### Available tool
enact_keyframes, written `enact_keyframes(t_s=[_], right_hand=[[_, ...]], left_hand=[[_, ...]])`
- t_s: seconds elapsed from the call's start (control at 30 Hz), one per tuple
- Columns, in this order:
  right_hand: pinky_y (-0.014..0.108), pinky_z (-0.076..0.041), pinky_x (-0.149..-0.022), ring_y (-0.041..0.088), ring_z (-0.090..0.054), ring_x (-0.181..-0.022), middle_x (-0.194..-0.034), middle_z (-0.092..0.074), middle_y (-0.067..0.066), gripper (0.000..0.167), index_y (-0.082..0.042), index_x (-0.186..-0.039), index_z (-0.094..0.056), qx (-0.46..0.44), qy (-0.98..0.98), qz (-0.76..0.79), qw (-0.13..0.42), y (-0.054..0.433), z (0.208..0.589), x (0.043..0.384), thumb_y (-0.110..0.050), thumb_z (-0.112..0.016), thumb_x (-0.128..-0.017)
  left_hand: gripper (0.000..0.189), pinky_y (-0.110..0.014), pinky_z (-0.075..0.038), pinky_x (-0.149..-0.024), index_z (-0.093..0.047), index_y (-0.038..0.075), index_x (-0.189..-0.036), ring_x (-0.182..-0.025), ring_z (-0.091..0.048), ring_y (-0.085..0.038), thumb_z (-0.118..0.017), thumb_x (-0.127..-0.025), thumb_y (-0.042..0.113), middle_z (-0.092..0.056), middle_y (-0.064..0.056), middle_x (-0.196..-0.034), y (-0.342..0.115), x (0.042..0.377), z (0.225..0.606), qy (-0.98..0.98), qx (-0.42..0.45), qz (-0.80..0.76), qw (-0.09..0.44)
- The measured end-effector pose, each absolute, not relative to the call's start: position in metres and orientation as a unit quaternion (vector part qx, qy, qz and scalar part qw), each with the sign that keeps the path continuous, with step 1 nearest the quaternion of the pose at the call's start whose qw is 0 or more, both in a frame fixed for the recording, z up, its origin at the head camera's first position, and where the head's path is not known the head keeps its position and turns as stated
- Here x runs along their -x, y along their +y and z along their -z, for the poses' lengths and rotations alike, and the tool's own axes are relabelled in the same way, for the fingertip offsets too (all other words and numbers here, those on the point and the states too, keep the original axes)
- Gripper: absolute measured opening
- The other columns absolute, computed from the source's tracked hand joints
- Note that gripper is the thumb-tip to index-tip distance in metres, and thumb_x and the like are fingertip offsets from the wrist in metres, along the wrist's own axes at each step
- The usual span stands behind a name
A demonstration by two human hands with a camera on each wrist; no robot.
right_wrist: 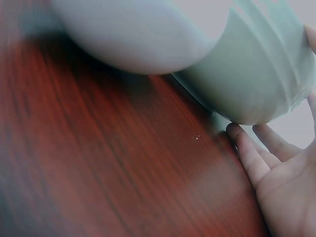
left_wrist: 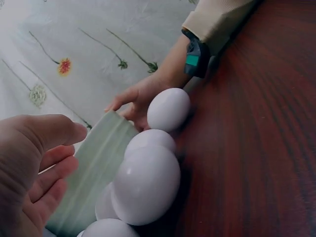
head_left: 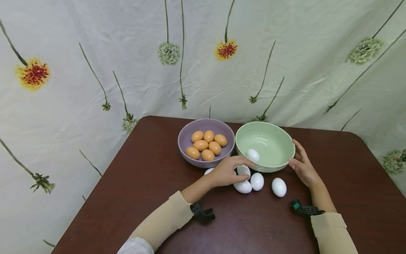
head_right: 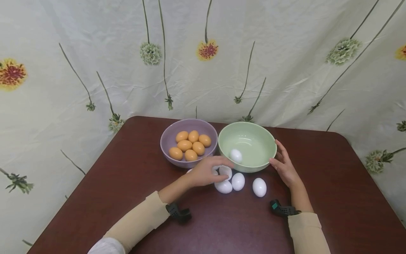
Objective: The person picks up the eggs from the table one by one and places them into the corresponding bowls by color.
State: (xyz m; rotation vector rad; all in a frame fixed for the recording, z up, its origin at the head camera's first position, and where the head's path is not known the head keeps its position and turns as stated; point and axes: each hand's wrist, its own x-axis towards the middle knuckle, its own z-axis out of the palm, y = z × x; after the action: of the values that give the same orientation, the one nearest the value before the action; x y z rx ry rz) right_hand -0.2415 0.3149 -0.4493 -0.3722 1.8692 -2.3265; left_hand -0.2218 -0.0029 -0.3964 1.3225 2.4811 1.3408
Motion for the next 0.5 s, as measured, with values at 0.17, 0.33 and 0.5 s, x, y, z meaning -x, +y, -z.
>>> enact_keyframes(t_s=[0.17,0.33,0.5], right_hand=[[0.016,-0.045,-0.09,0.004,-0.046,-0.117,-0.15,-0.007,0.022,0.069,-0.028,-0.156,-0.016,0.123,0.62,0.772,0.067,0.314,0.448,0.241,-0.006,-0.05,-0.1],[0.017,-0.045,-0.09,0.004,-0.046,-0.118,-0.15,-0.007,0.021,0.068,-0.027,-0.156,-0.016,0.127,0.619,0.772,0.067,0.315,0.449,0.241,-0.006,-0.049,-0.1],[0.017,-0.045,-0.09,0.004,-0.046,-0.118,-0.15,-0.009,0.02,0.068,-0.027,-0.155,-0.016,0.128,0.618,0.773,0.067,0.315,0.449,0.241,-0.005,-0.049,-0.1]], left_hand=[[0.03,-0.017,-0.041,-0.095,-0.07,0.008,-0.116,-0.111,-0.057,-0.007,-0.074,-0.086,0.011,-0.068,-0.002,-0.115,-0.005,0.213,0.398,0.804,-0.437,-0.399,0.051],[0.031,-0.016,-0.042,-0.092,-0.07,0.008,-0.115,-0.106,-0.058,-0.005,-0.075,-0.085,0.011,-0.068,-0.001,-0.111,-0.007,0.208,0.403,0.812,-0.449,-0.368,0.064],[0.03,-0.015,-0.039,-0.096,-0.07,0.009,-0.115,-0.109,-0.057,-0.009,-0.075,-0.085,0.01,-0.067,-0.001,-0.112,-0.007,0.203,0.405,0.817,-0.465,-0.335,0.063]])
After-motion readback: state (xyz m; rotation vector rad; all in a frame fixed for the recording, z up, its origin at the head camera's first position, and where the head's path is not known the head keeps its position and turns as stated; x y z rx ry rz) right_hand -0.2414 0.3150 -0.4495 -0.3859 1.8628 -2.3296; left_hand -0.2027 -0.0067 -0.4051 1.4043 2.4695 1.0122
